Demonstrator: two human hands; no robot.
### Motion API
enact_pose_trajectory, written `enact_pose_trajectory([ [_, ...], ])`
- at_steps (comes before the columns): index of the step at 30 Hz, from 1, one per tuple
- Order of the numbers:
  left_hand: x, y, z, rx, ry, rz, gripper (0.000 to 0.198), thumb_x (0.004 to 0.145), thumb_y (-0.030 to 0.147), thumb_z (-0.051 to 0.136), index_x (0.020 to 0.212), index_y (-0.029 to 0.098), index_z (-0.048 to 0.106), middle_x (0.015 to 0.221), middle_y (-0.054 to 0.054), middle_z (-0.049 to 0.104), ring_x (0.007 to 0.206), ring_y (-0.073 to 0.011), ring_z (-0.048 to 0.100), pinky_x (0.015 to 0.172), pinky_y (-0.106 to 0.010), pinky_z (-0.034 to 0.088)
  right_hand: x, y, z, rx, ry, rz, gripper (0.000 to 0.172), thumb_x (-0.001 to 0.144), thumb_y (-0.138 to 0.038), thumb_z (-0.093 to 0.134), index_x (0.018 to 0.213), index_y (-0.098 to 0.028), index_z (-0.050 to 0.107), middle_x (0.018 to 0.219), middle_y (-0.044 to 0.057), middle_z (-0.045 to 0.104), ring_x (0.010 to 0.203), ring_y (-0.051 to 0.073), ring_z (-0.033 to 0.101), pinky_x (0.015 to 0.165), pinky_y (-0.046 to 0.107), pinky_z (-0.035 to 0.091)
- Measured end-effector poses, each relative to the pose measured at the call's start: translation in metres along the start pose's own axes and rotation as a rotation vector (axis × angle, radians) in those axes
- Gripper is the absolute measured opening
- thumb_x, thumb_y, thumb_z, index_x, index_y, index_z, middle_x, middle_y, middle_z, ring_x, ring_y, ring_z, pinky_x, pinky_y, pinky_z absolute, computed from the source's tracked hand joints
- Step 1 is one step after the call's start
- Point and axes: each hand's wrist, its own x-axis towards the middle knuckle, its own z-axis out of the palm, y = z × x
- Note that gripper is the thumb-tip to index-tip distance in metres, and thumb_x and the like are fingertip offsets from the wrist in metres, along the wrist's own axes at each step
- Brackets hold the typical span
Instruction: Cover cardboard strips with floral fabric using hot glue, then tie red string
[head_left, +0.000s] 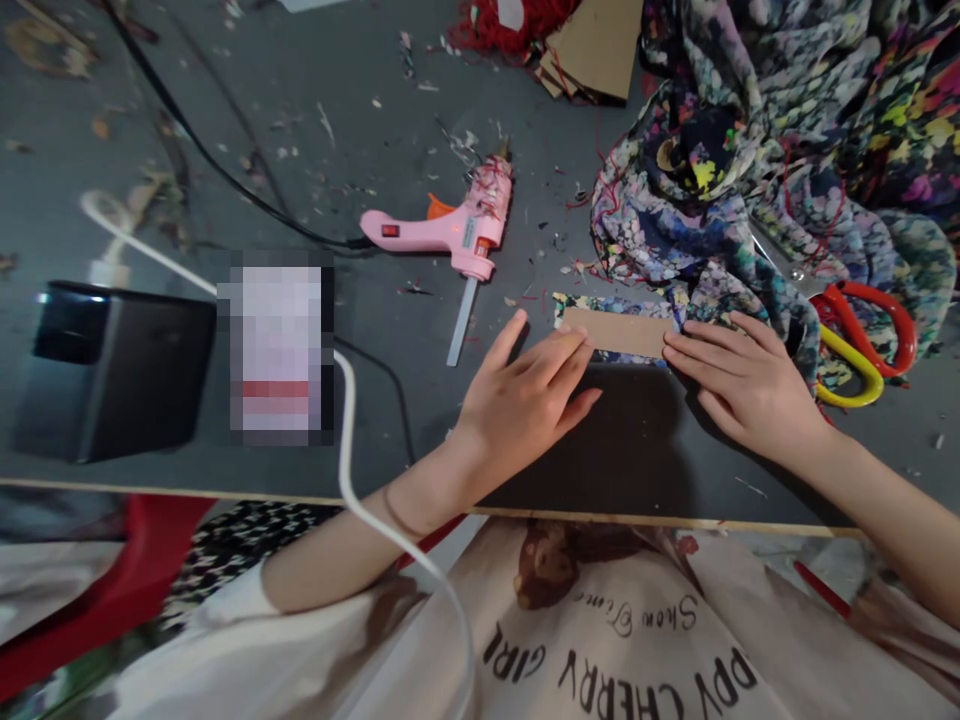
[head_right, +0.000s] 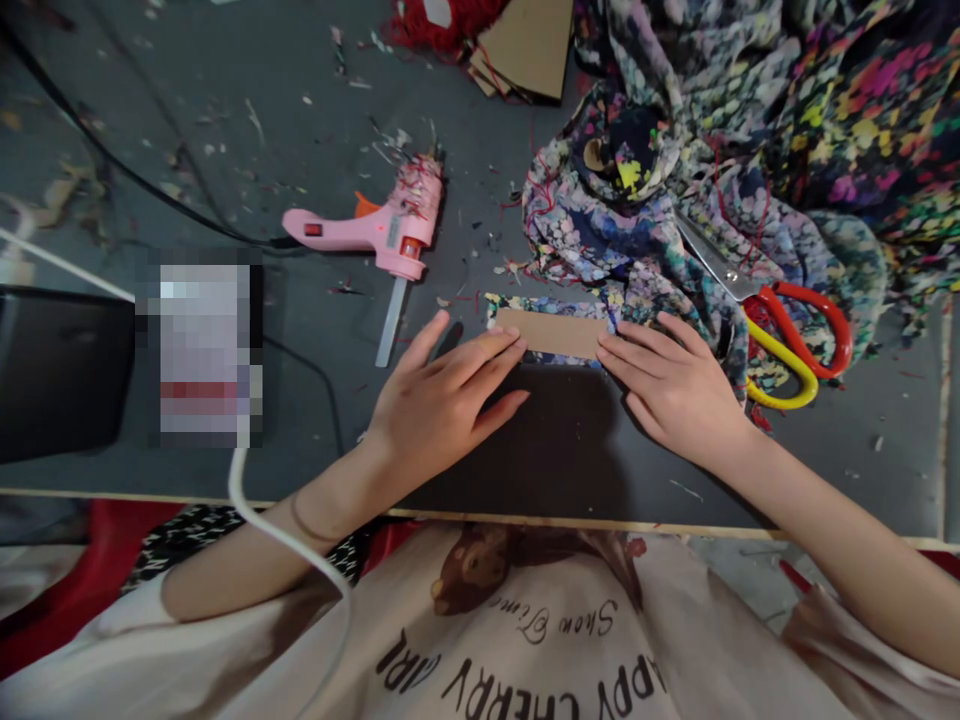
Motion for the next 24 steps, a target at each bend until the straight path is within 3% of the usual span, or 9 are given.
enact_pose_trajectory([
  [7,0.001,0.001,-0.001,0.102,0.069,0.062,0.036,0.099,0.027,0.049,0.126,0.010,0.063,0.121,-0.014,0.071,0.106,-0.0231,0.072,0.115,-0.050,0.046,-0.001,0.006,0.000,0.045,-0.006,-0.032,0.043,0.088,-0.010,0.052,0.127,-0.018,0.068,0.129,0.011,0.071,0.125,0.028,0.063,0.109,0.055,0.045],
  [14,-0.001,0.001,0.001,0.025,0.014,0.007,0.038,0.098,0.030,0.050,0.132,0.015,0.060,0.125,-0.012,0.070,0.112,-0.0243,0.070,0.119,-0.053,0.041,0.005,0.013,-0.003,0.067,0.006,-0.048,0.037,0.089,-0.011,0.050,0.117,-0.022,0.072,0.121,0.007,0.075,0.115,0.025,0.069,0.112,0.056,0.043],
  [24,0.000,0.000,0.001,0.044,0.029,0.037,0.039,0.099,0.031,0.050,0.131,0.012,0.060,0.123,-0.012,0.070,0.111,-0.0240,0.070,0.119,-0.052,0.041,0.001,0.015,0.001,-0.057,0.045,-0.109,0.034,0.094,-0.012,0.048,0.121,-0.020,0.067,0.121,0.006,0.075,0.114,0.021,0.067,0.112,0.048,0.043],
])
